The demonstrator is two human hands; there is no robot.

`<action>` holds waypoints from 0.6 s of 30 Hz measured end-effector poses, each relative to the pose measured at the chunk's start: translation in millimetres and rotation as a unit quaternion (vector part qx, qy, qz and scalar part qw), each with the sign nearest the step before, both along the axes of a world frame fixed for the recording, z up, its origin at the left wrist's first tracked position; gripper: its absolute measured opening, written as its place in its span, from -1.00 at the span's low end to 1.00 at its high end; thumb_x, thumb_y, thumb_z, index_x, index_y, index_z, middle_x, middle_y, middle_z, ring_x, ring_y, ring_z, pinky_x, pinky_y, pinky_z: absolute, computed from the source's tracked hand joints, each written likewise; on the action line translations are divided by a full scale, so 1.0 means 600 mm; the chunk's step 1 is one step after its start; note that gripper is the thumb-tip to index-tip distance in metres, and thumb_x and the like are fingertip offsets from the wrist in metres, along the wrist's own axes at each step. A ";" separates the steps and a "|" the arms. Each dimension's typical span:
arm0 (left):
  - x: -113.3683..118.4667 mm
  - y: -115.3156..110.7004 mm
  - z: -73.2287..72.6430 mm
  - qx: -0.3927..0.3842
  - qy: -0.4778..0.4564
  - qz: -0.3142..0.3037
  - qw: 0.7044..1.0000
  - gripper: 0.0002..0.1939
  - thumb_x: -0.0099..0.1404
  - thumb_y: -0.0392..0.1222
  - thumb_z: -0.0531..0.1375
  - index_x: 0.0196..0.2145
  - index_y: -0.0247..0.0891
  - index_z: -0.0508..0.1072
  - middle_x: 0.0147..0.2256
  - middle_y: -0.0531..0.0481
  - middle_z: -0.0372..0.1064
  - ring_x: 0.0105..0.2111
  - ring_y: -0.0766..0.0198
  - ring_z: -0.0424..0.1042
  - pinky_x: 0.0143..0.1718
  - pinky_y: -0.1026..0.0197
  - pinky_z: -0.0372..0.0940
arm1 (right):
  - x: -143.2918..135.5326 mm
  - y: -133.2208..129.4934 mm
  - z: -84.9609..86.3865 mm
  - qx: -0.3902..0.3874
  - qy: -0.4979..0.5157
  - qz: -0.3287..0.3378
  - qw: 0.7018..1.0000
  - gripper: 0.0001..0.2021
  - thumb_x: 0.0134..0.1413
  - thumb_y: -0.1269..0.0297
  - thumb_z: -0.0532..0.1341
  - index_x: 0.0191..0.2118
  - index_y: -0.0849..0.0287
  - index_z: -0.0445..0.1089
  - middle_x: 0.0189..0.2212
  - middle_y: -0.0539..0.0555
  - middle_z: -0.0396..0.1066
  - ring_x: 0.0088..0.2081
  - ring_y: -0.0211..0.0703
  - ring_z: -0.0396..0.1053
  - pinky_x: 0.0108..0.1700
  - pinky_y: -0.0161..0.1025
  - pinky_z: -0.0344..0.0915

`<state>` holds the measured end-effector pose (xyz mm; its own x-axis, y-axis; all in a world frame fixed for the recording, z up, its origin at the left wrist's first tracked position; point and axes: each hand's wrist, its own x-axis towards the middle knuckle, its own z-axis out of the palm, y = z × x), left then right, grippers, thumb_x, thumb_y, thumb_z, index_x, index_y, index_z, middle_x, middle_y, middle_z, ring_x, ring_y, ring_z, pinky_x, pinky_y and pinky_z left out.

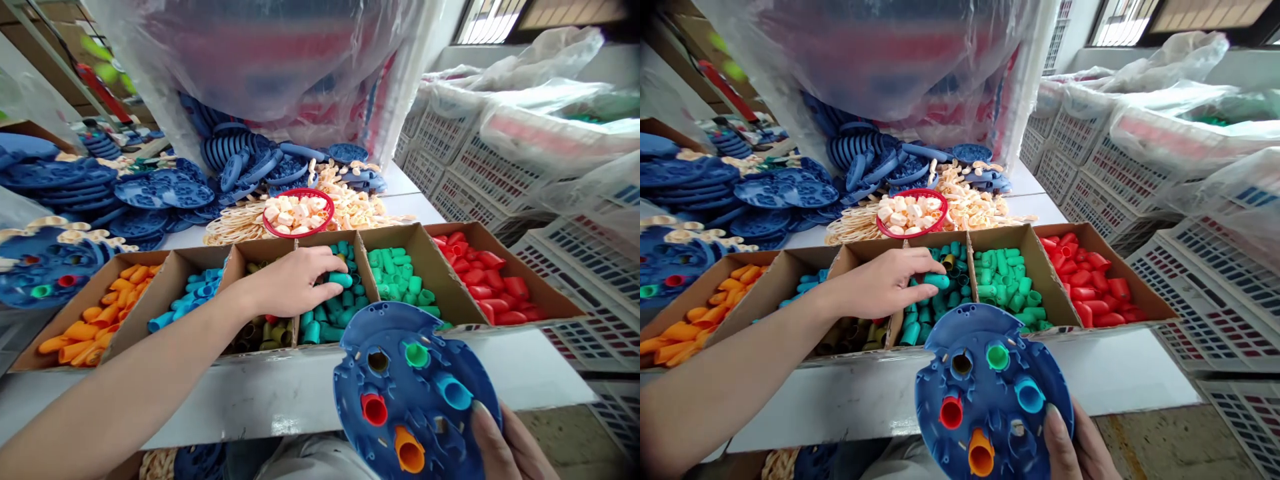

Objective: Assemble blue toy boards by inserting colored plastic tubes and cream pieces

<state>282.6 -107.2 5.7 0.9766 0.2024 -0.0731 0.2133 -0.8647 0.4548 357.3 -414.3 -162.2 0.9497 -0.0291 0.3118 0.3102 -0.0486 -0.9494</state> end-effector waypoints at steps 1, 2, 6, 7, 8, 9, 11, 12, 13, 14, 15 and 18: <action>-0.004 -0.003 0.003 -0.020 -0.039 0.005 0.999 -0.67 0.46 -0.08 0.17 0.06 -0.27 0.55 -0.10 -0.08 0.46 -0.26 0.23 0.48 -0.25 0.21 0.32 | 0.004 0.006 0.002 0.015 -0.027 0.003 1.000 -0.70 -0.01 0.16 0.57 -0.16 0.15 0.68 -0.31 0.01 0.65 -0.39 -0.08 0.54 -0.49 -0.30 0.46; -0.009 -0.009 0.007 -0.041 -0.076 0.015 0.996 -0.67 0.45 -0.08 0.19 0.06 -0.26 0.56 -0.14 -0.06 0.45 -0.30 0.26 0.46 -0.28 0.22 0.33 | 0.008 0.011 0.004 0.027 -0.039 0.011 0.999 -0.72 0.00 0.18 0.57 -0.16 0.13 0.68 -0.32 0.00 0.65 -0.41 -0.11 0.54 -0.48 -0.31 0.46; -0.029 -0.068 0.027 -0.109 -0.185 0.043 0.976 -0.78 0.36 -0.16 0.31 -0.06 -0.24 0.50 -0.31 0.09 0.40 -0.39 0.36 0.39 -0.42 0.33 0.28 | 0.010 0.023 0.012 0.038 -0.027 0.058 0.997 -0.70 0.05 0.17 0.53 -0.10 0.14 0.66 -0.29 0.02 0.66 -0.42 -0.07 0.58 -0.43 -0.29 0.52; -0.033 -0.090 0.030 -0.122 -0.201 0.020 0.972 -0.80 0.33 -0.20 0.34 -0.12 -0.26 0.48 -0.32 0.10 0.40 -0.39 0.37 0.39 -0.41 0.35 0.29 | 0.007 0.024 0.014 0.034 -0.027 0.064 0.997 -0.69 0.06 0.16 0.53 -0.09 0.15 0.66 -0.28 0.04 0.66 -0.41 -0.04 0.59 -0.42 -0.27 0.54; -0.035 -0.114 0.031 -0.123 -0.209 -0.022 0.970 -0.84 0.33 -0.23 0.35 -0.18 -0.27 0.47 -0.33 0.09 0.41 -0.37 0.38 0.40 -0.38 0.36 0.31 | 0.004 0.026 0.016 0.030 -0.029 0.066 0.997 -0.67 0.06 0.14 0.52 -0.09 0.18 0.66 -0.28 0.06 0.66 -0.41 -0.02 0.59 -0.42 -0.25 0.54; -0.036 -0.137 0.028 -0.107 -0.214 -0.075 0.968 -0.89 0.35 -0.26 0.33 -0.24 -0.29 0.46 -0.33 0.07 0.41 -0.37 0.38 0.39 -0.36 0.35 0.31 | 0.001 0.029 0.020 0.025 -0.027 0.068 0.997 -0.65 0.05 0.10 0.52 -0.10 0.21 0.66 -0.29 0.08 0.65 -0.42 -0.01 0.59 -0.42 -0.24 0.55; -0.034 -0.180 0.013 -0.023 -0.227 -0.178 0.957 -0.87 0.42 -0.31 0.25 -0.33 -0.32 0.47 -0.37 0.02 0.39 -0.41 0.34 0.34 -0.39 0.28 0.28 | -0.003 0.036 0.030 0.014 -0.006 0.063 0.998 -0.60 0.07 0.02 0.50 -0.12 0.26 0.65 -0.30 0.13 0.65 -0.42 0.03 0.59 -0.40 -0.20 0.56; -0.031 -0.196 0.003 0.034 -0.242 -0.211 0.946 -0.83 0.44 -0.34 0.20 -0.36 -0.33 0.48 -0.41 0.01 0.36 -0.44 0.31 0.29 -0.43 0.23 0.24 | -0.004 0.039 0.036 0.011 0.006 0.058 0.998 -0.57 0.07 -0.03 0.49 -0.14 0.27 0.65 -0.31 0.15 0.65 -0.42 0.04 0.59 -0.40 -0.19 0.57; -0.028 -0.210 -0.009 0.088 -0.263 -0.225 0.934 -0.79 0.43 -0.38 0.17 -0.39 -0.33 0.48 -0.44 0.01 0.32 -0.47 0.29 0.24 -0.47 0.18 0.18 | -0.003 0.042 0.041 0.005 0.015 0.060 0.998 -0.56 0.07 -0.07 0.48 -0.17 0.27 0.66 -0.31 0.15 0.65 -0.41 0.05 0.59 -0.38 -0.18 0.57; -0.025 -0.218 -0.018 0.131 -0.283 -0.224 0.923 -0.77 0.42 -0.41 0.15 -0.41 -0.33 0.48 -0.47 0.01 0.29 -0.49 0.27 0.21 -0.49 0.15 0.13 | -0.002 0.044 0.046 -0.006 0.018 0.072 0.997 -0.54 0.06 -0.11 0.47 -0.19 0.26 0.66 -0.31 0.16 0.65 -0.39 0.07 0.60 -0.37 -0.17 0.58; -0.023 -0.223 -0.025 0.158 -0.297 -0.221 0.916 -0.77 0.40 -0.42 0.15 -0.42 -0.33 0.48 -0.48 0.01 0.27 -0.49 0.26 0.21 -0.49 0.14 0.11 | 0.000 0.045 0.050 -0.017 0.015 0.090 0.996 -0.54 0.05 -0.13 0.47 -0.21 0.24 0.66 -0.31 0.16 0.65 -0.38 0.09 0.61 -0.36 -0.16 0.59; -0.024 -0.216 -0.019 0.152 -0.279 -0.202 0.926 -0.82 0.44 -0.37 0.15 -0.33 -0.33 0.49 -0.41 0.00 0.33 -0.43 0.23 0.26 -0.40 0.11 0.14 | 0.003 0.047 0.053 -0.013 -0.019 0.139 0.990 -0.59 0.08 -0.10 0.46 -0.21 0.20 0.67 -0.31 0.15 0.65 -0.38 0.10 0.63 -0.36 -0.18 0.60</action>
